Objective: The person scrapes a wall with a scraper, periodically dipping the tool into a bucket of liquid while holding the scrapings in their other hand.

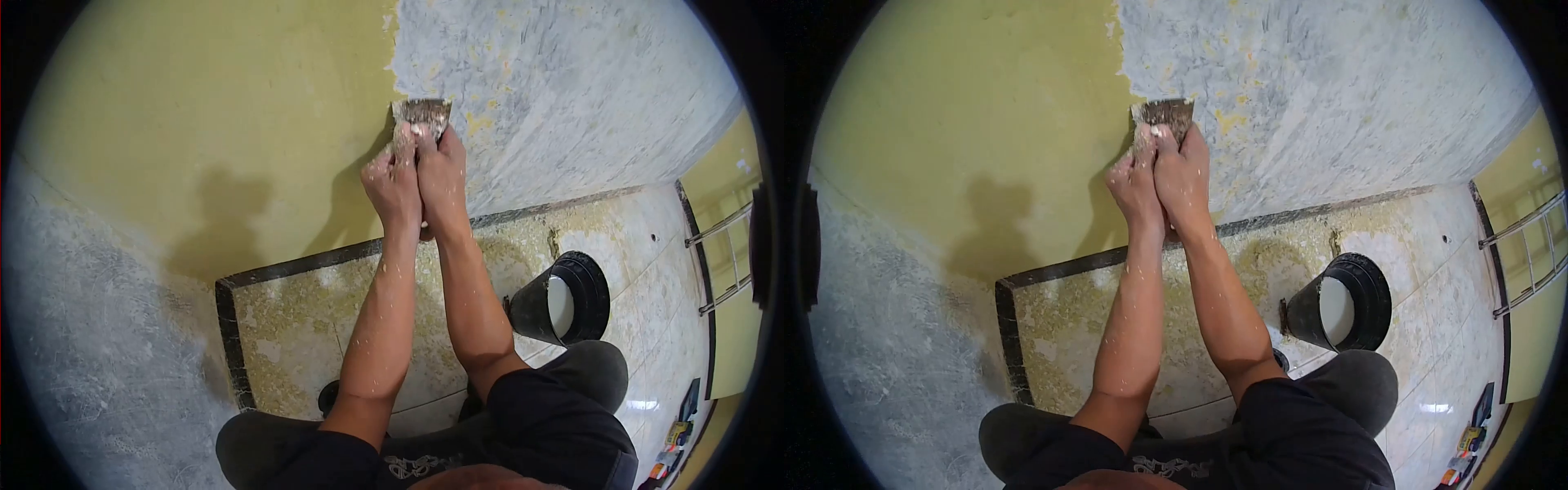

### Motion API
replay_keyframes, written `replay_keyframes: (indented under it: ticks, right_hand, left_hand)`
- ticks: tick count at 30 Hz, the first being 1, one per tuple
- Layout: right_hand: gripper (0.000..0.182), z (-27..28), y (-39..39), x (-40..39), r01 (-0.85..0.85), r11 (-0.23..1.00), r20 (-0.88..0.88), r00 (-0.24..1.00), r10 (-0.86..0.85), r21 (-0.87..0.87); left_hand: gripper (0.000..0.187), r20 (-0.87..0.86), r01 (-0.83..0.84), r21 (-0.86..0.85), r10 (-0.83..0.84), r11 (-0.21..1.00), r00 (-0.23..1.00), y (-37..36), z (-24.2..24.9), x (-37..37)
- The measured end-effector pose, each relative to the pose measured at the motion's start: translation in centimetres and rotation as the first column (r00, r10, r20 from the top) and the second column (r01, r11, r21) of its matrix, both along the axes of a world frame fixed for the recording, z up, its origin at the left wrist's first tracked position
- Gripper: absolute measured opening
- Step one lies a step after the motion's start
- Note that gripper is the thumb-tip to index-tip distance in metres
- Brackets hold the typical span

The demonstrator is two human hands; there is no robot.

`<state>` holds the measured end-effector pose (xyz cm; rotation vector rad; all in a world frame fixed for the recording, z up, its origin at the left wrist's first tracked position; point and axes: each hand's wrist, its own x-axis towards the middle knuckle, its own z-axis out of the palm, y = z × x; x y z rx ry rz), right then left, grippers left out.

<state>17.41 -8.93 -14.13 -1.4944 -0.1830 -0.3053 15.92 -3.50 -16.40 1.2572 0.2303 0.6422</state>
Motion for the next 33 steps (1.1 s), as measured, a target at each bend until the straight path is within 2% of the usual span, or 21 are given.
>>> replay_keyframes:
  ticks: [1,3,4,5,7,8,10,11,12,14,15,18,20,23,26,30,31,33]
  right_hand:
    - [0.019,0.4,0.3,-0.2,-0.019,0.997,0.003,1.0,0.019,0.081]
    - [0.019,-1.5,0.1,-0.5,0.002,0.998,0.0,1.0,-0.002,0.07]
    - [0.019,-2.7,0.2,-0.5,0.021,0.998,-0.002,1.0,-0.02,0.058]
    - [0.019,-3.9,0.2,-0.8,0.012,0.998,0.006,1.0,-0.012,0.055]
    - [0.022,-6.1,-0.1,-1.8,-0.016,0.965,-0.195,0.978,0.07,0.263]
    - [0.022,-6.7,-0.1,-1.6,-0.018,0.966,-0.203,0.977,0.072,0.258]
    - [0.027,-7.9,-0.3,-1.6,-0.034,0.961,-0.226,0.969,0.099,0.275]
    - [0.03,-8.2,-0.2,-1.3,-0.027,0.951,-0.246,0.963,0.107,0.309]
    - [0.03,-8.3,-0.1,-1.1,-0.025,0.951,-0.248,0.963,0.105,0.307]
    - [0.032,-7.8,0.1,-0.9,0.005,0.99,-0.245,0.969,0.029,0.14]
    - [0.032,-7.6,0.1,-1.0,0.003,0.991,-0.246,0.969,0.03,0.135]
    - [0.034,-7.0,0.0,-1.5,0.007,0.992,-0.187,0.982,0.017,0.128]
    - [0.034,-6.7,-0.2,-1.8,0.09,0.995,-0.148,0.984,-0.094,-0.032]
    - [0.034,-5.9,-0.1,-2.3,0.15,0.984,-0.174,0.971,-0.165,-0.098]
    - [0.034,-6.1,-0.6,-1.5,0.089,0.995,-0.178,0.98,-0.094,-0.038]
    - [0.033,-6.2,-1.0,-1.0,0.122,0.986,-0.184,0.972,-0.142,-0.117]
    - [0.033,-4.8,-0.6,-1.8,0.127,0.988,-0.173,0.975,-0.14,-0.086]
    - [0.033,-5.4,-0.7,-1.3,0.125,0.989,-0.155,0.978,-0.136,-0.082]
  left_hand:
    - [0.039,0.001,-0.001,-0.003,0.001,1.0,1.0,0.0,0.0,-0.3]
    - [0.041,-0.144,0.012,0.121,0.006,0.993,0.99,0.3,-0.2,-1.0]
    - [0.041,-0.133,0.002,0.12,0.014,0.993,0.991,0.1,-1.2,-1.3]
    - [0.043,-0.105,-0.029,0.064,0.036,0.998,0.994,-0.6,-3.0,-1.4]
    - [0.045,-0.044,-0.053,-0.069,0.05,0.996,0.998,-1.6,-5.5,-1.4]
    - [0.045,-0.051,-0.056,-0.074,0.053,0.996,0.997,-1.6,-6.2,-1.4]
    - [0.046,-0.186,0.001,-0.063,-0.013,0.998,0.982,-1.0,-6.7,-1.8]
    - [0.048,-0.22,-0.007,0.097,0.028,0.995,0.975,-0.4,-6.2,-1.8]
    - [0.048,-0.222,-0.005,0.095,0.026,0.995,0.975,-0.1,-6.0,-1.5]
    - [0.052,-0.142,-0.098,0.279,0.142,0.955,0.98,0.4,-4.9,-1.0]
    - [0.053,-0.088,-0.138,0.293,0.17,0.946,0.982,0.5,-4.4,-0.9]
    - [0.053,-0.131,-0.118,0.306,0.165,0.945,0.978,0.4,-4.8,-0.7]
    - [0.052,-0.121,-0.133,0.277,0.172,0.952,0.978,0.2,-4.5,-0.8]
    - [0.05,-0.12,-0.136,0.242,0.168,0.961,0.978,0.0,-5.0,-0.5]
    - [0.05,-0.102,-0.133,0.195,0.155,0.972,0.983,0.0,-5.0,0.1]
    - [0.051,-0.067,-0.122,0.149,0.133,0.981,0.989,-0.5,-4.3,0.0]
    - [0.05,-0.039,-0.123,0.141,0.13,0.982,0.991,-0.4,-4.2,0.1]
    - [0.05,-0.023,-0.113,0.135,0.117,0.984,0.993,-0.5,-4.3,0.3]
